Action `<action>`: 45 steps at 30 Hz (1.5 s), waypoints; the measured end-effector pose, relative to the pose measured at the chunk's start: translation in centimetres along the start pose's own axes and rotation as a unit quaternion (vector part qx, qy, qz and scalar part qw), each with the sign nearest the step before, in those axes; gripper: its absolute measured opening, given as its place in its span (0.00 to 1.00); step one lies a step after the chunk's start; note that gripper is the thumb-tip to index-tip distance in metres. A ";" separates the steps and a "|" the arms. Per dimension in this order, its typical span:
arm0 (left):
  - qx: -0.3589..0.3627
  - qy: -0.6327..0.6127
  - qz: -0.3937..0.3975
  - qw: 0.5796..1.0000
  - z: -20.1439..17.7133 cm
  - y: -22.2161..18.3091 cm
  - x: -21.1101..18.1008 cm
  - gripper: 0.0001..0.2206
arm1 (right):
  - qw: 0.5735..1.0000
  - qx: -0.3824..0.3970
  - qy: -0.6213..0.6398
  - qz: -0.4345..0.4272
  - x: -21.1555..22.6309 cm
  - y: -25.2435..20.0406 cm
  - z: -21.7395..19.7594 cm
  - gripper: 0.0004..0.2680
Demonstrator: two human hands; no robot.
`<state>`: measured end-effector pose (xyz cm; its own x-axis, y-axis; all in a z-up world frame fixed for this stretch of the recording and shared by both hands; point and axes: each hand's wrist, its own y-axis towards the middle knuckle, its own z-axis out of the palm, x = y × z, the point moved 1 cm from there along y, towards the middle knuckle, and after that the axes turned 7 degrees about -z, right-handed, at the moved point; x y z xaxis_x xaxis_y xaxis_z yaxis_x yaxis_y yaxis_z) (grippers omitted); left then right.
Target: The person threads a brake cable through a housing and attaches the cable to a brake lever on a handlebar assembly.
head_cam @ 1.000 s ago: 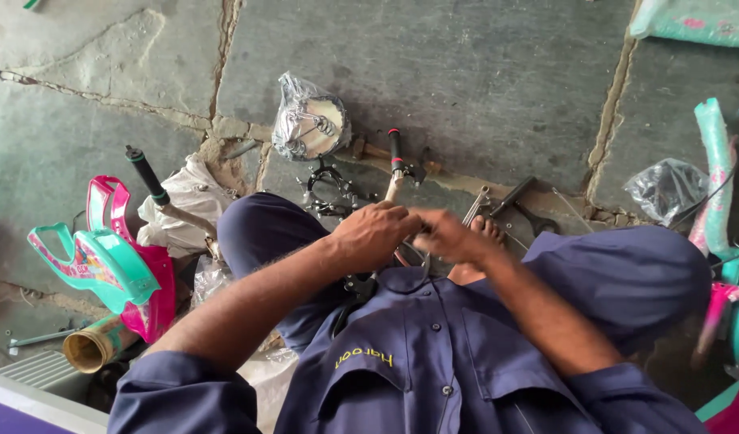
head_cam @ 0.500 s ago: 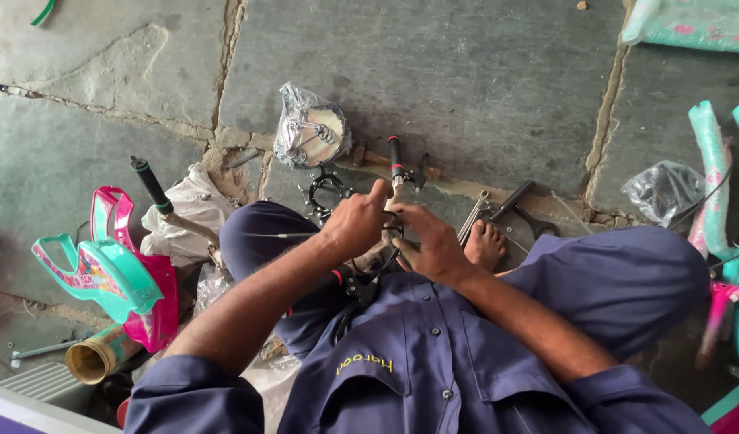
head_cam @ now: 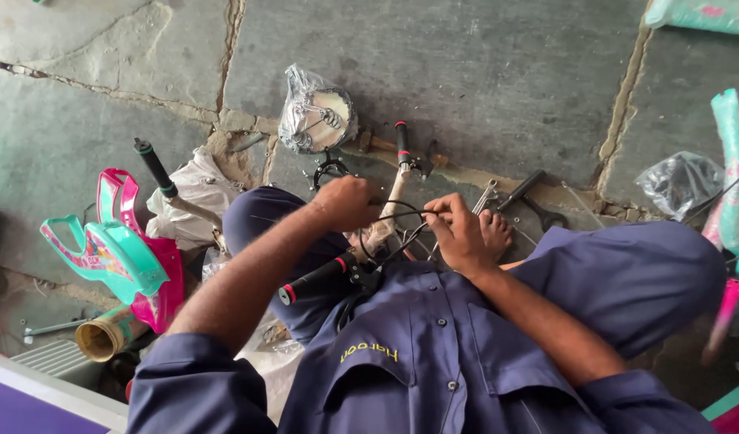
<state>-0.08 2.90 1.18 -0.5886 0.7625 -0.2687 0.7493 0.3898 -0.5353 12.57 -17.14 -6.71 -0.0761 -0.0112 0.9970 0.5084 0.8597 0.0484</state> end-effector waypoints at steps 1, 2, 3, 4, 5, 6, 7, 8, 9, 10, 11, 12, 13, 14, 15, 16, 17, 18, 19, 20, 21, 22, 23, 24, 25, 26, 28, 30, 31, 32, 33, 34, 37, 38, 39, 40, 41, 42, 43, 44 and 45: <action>0.015 -0.025 0.009 1.000 0.3 0.1 0.0 0.13 | 0.996 0.002 -0.052 -0.069 0.4 0.2 0.3 0.07; 0.031 -0.051 0.019 0.998 0.9 0.2 -0.3 0.12 | 0.985 0.004 -0.106 -0.134 1.0 0.1 0.5 0.08; 0.047 -0.077 0.029 0.995 1.5 0.3 -0.5 0.12 | 0.967 0.006 -0.160 -0.199 1.6 0.0 0.6 0.08; 0.034 -0.075 0.047 0.995 1.8 0.6 -0.5 0.12 | 0.954 0.024 -0.193 -0.226 2.2 0.1 0.3 0.07; 0.021 -0.073 0.064 0.995 2.1 1.1 -0.3 0.12 | 0.939 0.042 -0.227 -0.254 2.7 0.2 0.0 0.06; 0.008 -0.072 0.080 0.994 2.4 1.5 -0.1 0.12 | 0.922 0.061 -0.258 -0.281 3.1 0.3 -0.2 0.05; -0.003 -0.089 0.083 0.993 2.6 1.8 0.4 0.12 | 0.946 0.024 -0.214 -0.243 3.2 0.5 -0.7 0.04; -0.013 -0.103 0.088 0.991 2.6 2.0 1.2 0.12 | 0.964 -0.015 -0.169 -0.203 3.3 0.7 -1.4 0.02; -0.023 -0.117 0.092 0.989 2.5 2.0 1.8 0.12 | 0.977 -0.054 -0.123 -0.163 3.2 0.9 -2.0 0.01; 0.010 -0.167 0.089 0.982 2.4 1.8 2.3 0.12 | 0.990 -0.092 0.014 -0.102 2.9 1.3 -2.6 0.01; 0.043 -0.216 0.085 0.972 2.1 1.6 2.7 0.11 | 0.979 -0.128 0.152 -0.038 2.6 2.0 -3.1 0.02; 0.081 -0.264 0.083 0.957 2.0 1.1 2.6 0.11 | 0.944 -0.165 0.284 0.031 2.1 2.1 -3.3 0.03; 0.057 -0.206 0.096 0.972 2.1 0.6 1.8 0.10 | 0.950 -0.173 0.255 0.051 1.6 2.1 -3.1 0.03; 0.031 -0.147 0.112 0.982 2.3 0.2 0.2 0.11 | 0.955 -0.180 0.224 0.068 0.9 2.4 -2.8 0.03; 0.004 -0.087 0.128 0.988 2.4 -0.3 -1.5 0.12 | 0.959 -0.188 0.193 0.084 0.2 2.6 -2.6 0.03; -0.079 -0.044 0.186 0.978 2.3 -1.3 -3.2 0.10 | 0.972 -0.134 0.186 0.056 -0.5 2.9 -2.1 0.03; -0.160 -0.002 0.242 0.957 2.4 -2.5 -4.9 0.08 | 0.980 -0.080 0.179 0.028 -1.3 3.2 -1.5 0.04; -0.238 0.039 0.292 0.926 2.4 -3.5 -6.1 0.06 | 0.985 -0.023 0.172 0.004 -2.1 3.0 -1.0 0.06; -0.270 0.048 0.287 0.918 2.1 -3.8 -6.6 0.07 | 0.972 0.020 0.226 0.054 -3.0 2.6 -0.7 0.06; -0.303 0.059 0.285 0.907 1.8 -3.8 -6.8 0.07 | 0.953 0.061 0.278 0.101 -3.6 2.5 -0.5 0.07; -0.336 0.071 0.282 0.896 1.7 -3.8 -6.9 0.08 | 0.927 0.102 0.329 0.146 -4.0 2.4 -0.4 0.07; -0.327 0.068 0.280 0.900 2.1 -3.9 -6.9 0.09 | 0.933 0.121 0.305 0.149 -4.1 2.3 -0.7 0.07; -0.318 0.065 0.278 0.904 2.8 -4.0 -6.7 0.10 | 0.937 0.139 0.282 0.151 -4.1 2.3 -1.2 0.08; -0.306 0.060 0.275 0.909 3.6 -4.1 -6.4 0.11 | 0.940 0.158 0.259 0.156 -3.9 2.0 -1.4 0.08; -0.254 0.029 0.237 0.937 4.2 -3.7 -5.8 0.13 | 0.950 0.136 0.234 0.158 -3.7 1.9 -1.4 0.08; -0.201 -0.001 0.197 0.960 4.7 -2.9 -5.1 0.16 | 0.958 0.115 0.209 0.160 -3.4 1.9 -1.3 0.08; -0.150 -0.059 0.128 0.979 5.1 -1.4 -3.6 0.18 | 0.974 0.102 0.171 0.104 -2.5 2.0 -0.9 0.09; -0.147 -0.119 0.068 0.980 5.3 -0.6 -2.4 0.17 | 0.982 0.123 0.145 -0.002 -1.9 1.2 -0.1 0.11; -0.120 -0.122 0.072 0.983 5.4 -0.2 -2.1 0.17 | 0.988 0.109 0.105 0.013 -2.2 0.8 0.1 0.10; -0.095 -0.123 0.076 0.985 5.0 0.3 -1.6 0.16 | 0.993 0.096 0.066 0.025 -2.7 1.0 0.3 0.10; -0.071 -0.123 0.080 0.987 4.6 0.4 -1.4 0.15 | 0.995 0.083 0.026 0.038 -3.2 1.0 0.4 0.10; -0.077 -0.075 0.101 0.989 4.1 0.6 -1.4 0.14 | 0.992 0.071 0.070 0.074 -3.9 1.3 0.6 0.11; -0.105 0.018 0.168 0.980 3.0 0.0 -1.9 0.19 | 0.968 0.055 0.181 0.163 -5.4 1.3 0.8 0.15; -0.122 0.017 0.197 0.973 2.6 -0.2 -2.1 0.25 | 0.961 0.059 0.205 0.175 -5.7 1.4 0.4 0.16; -0.139 0.017 0.225 0.964 2.1 -0.4 -2.2 0.32 | 0.953 0.064 0.229 0.187 -5.8 1.6 0.1 0.16; -0.154 0.010 0.261 0.953 1.6 -0.6 -2.4 0.33 | 0.946 0.049 0.240 0.213 -5.8 1.8 0.0 0.16; -0.168 0.002 0.296 0.940 1.3 -0.8 -2.4 0.35 | 0.938 0.033 0.250 0.239 -5.8 1.9 0.1 0.15; -0.182 -0.004 0.331 0.926 1.0 -0.9 -2.5 0.37 | 0.929 0.017 0.261 0.263 -5.8 2.1 0.4 0.15; -0.193 -0.023 0.335 0.922 1.1 -1.1 -2.6 0.34 | 0.932 0.015 0.268 0.245 -5.8 2.1 0.7 0.15; -0.204 -0.043 0.340 0.917 1.5 -1.2 -2.7 0.31 | 0.935 0.013 0.274 0.225 -5.9 2.2 1.0 0.15; -0.216 -0.062 0.345 0.912 2.0 -1.2 -2.6 0.28 | 0.938 0.010 0.280 0.205 -6.2 2.3 1.3 0.15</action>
<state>-0.03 -0.62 0.92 0.0571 0.8489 -0.5254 0.9880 0.0277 0.1522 13.07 -14.43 -12.83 0.5872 0.0617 0.8071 0.3793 0.8599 -0.3417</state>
